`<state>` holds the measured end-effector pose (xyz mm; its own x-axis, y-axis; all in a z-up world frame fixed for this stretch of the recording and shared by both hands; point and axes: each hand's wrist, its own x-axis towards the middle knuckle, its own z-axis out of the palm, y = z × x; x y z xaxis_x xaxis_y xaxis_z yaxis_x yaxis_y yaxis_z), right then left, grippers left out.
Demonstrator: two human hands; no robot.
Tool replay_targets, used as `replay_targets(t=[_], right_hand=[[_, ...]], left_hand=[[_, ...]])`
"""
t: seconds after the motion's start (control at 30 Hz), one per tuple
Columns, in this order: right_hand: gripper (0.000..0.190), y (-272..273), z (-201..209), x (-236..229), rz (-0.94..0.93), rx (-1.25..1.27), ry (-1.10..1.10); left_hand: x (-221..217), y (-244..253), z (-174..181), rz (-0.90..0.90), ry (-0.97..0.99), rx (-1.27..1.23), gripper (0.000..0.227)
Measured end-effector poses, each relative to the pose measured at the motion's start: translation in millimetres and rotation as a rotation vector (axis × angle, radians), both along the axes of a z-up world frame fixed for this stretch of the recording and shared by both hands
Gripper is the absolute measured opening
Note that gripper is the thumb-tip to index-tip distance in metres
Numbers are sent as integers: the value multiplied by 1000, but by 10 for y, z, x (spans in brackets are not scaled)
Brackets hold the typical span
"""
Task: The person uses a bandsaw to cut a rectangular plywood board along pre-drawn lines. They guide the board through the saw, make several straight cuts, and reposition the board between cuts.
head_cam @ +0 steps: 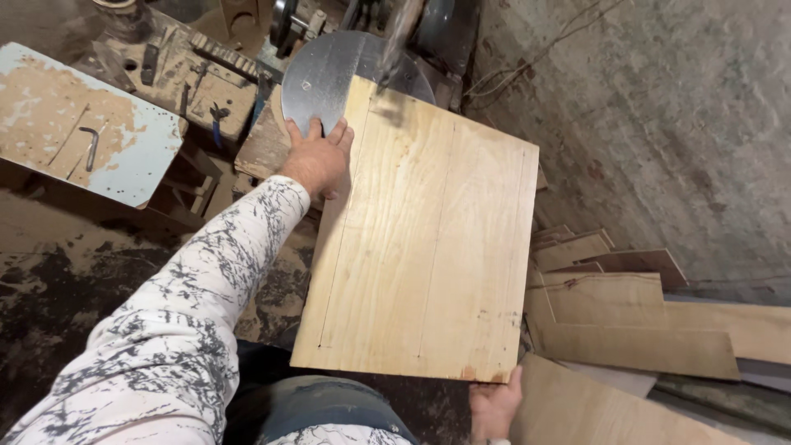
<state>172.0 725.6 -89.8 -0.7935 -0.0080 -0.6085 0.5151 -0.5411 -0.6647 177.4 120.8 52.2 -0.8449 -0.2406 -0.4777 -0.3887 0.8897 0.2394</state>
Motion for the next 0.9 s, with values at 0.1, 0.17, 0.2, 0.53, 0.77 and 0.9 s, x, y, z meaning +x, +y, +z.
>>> replay_targets(t=[0.1, 0.17, 0.2, 0.53, 0.77, 0.9], right_hand=[[59, -65, -41, 23, -72, 287, -30], [65, -32, -53, 190, -60, 234, 18], [63, -10, -54, 247, -79, 245, 9], [48, 128, -126, 810, -54, 189, -67], [65, -135, -117, 1899, 496, 346, -208], [49, -928, 101, 2537, 754, 178, -280]], left_hand=[[70, 38, 37, 22, 5, 34, 117], [120, 98, 20, 47, 13, 44, 114], [147, 113, 2, 64, 19, 49, 112], [789, 415, -346, 95, 499, 35, 50], [2687, 1366, -596, 284, 329, 906, 28], [3587, 1552, -766, 372, 14, 953, 26]])
